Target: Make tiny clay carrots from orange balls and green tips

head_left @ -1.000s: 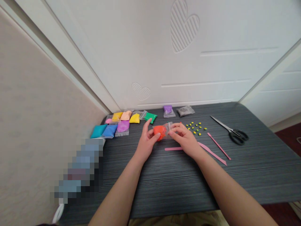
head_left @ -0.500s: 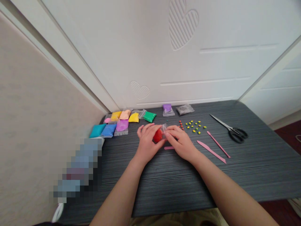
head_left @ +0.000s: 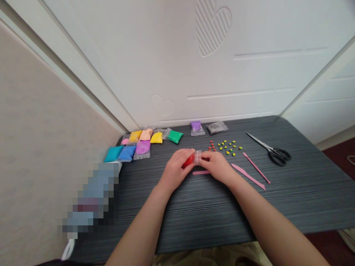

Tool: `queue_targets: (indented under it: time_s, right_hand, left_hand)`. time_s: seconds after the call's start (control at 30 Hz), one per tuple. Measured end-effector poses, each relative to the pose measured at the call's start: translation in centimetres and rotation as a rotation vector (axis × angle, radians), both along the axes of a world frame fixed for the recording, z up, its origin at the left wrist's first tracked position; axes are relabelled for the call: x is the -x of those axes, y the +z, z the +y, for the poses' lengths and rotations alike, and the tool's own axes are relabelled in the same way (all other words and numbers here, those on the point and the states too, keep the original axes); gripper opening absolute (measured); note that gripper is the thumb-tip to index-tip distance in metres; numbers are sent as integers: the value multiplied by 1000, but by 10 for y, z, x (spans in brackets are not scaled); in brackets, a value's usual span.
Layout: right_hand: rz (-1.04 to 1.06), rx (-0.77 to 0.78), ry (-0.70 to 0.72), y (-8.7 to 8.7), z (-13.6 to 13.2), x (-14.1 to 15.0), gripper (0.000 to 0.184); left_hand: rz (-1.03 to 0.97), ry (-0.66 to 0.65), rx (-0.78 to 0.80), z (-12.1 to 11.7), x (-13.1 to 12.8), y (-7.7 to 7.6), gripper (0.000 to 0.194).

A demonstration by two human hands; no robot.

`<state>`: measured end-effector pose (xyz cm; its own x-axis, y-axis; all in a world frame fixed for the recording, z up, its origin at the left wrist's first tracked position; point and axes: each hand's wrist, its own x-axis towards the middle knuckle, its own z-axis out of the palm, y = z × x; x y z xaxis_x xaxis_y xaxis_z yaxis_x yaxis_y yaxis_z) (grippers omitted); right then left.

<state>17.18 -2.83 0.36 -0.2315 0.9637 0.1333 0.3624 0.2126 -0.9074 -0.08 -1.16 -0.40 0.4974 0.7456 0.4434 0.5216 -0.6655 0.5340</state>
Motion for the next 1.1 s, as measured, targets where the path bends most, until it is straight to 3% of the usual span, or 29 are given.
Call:
queue_targets:
  time_s: [0.13,0.3,0.47,0.73,1.1]
  right_hand:
    - [71,28,8,-2,1,0,23]
    - [126,57,33,-8,1,2,28]
    - [126,71,54,-13,2,2,28]
    - [11,33,84,2,-1,-1,21]
    - [-77,-43,-26,3,-2,2,15]
  left_hand:
    - [67,42,18,0,0,-1,62]
    - [63,47,-34,2,2,-4,43]
    - [63,75,-4,1,2,-7,36]
    - [43,95,64,0,3,-10,35]
    - [66,100,-147,0,-1,-7,30]
